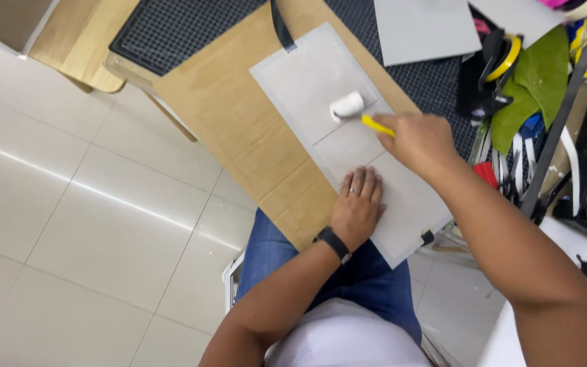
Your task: Applying adhesive to a paper card using a foam roller and bonding it to a cardboard sheet.
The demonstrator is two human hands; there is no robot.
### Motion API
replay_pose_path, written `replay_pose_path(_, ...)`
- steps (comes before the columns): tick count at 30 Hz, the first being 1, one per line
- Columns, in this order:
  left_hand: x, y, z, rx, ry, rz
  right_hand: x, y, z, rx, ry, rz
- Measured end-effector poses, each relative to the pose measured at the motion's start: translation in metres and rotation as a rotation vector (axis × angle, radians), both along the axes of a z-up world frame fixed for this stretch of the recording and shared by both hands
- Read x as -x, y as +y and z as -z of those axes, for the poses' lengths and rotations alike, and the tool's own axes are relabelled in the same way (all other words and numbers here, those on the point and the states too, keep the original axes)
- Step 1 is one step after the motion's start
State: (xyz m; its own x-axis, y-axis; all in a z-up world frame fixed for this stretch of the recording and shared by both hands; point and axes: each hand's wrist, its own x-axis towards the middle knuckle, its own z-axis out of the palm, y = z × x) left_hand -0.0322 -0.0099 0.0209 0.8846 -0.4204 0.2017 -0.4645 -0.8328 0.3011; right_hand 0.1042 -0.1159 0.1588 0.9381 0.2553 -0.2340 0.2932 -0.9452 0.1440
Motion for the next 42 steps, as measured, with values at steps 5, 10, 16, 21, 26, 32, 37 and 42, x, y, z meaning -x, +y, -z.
replay_pose_path(5, -0.002, 0.001, -0.003, -0.013, 0.037, 0.005, 0.032, -0.014, -0.040, -0.013, 0.066, 0.050)
replay_pose_path(10, -0.003, 0.008, 0.001, 0.112, -0.147, 0.019, 0.059, -0.080, -0.070, -0.121, 0.175, 0.316)
replay_pose_path(16, -0.004, 0.004, 0.010, 0.033, -0.067, 0.067, 0.125, -0.306, -0.060, -0.217, -0.342, 0.617)
replay_pose_path(21, -0.004, 0.012, -0.012, 0.020, -0.129, 0.060, 0.159, -0.457, -0.036, 0.051, -0.424, 0.885)
replay_pose_path(26, -0.003, 0.011, -0.019, 0.033, -0.129, 0.070, 0.134, -0.456, -0.032, 0.073, -0.077, 1.066)
replay_pose_path(32, -0.006, 0.007, -0.020, 0.001, -0.115, 0.050, 0.080, -0.494, 0.005, -0.034, -0.278, 0.961)
replay_pose_path(37, -0.005, 0.008, -0.021, 0.001, -0.081, 0.046, 0.039, -0.503, 0.038, -0.018, -0.281, 0.959)
replay_pose_path(42, -0.005, 0.007, -0.021, -0.023, -0.071, 0.042, 0.044, -0.492, 0.019, -0.012, -0.117, 0.941)
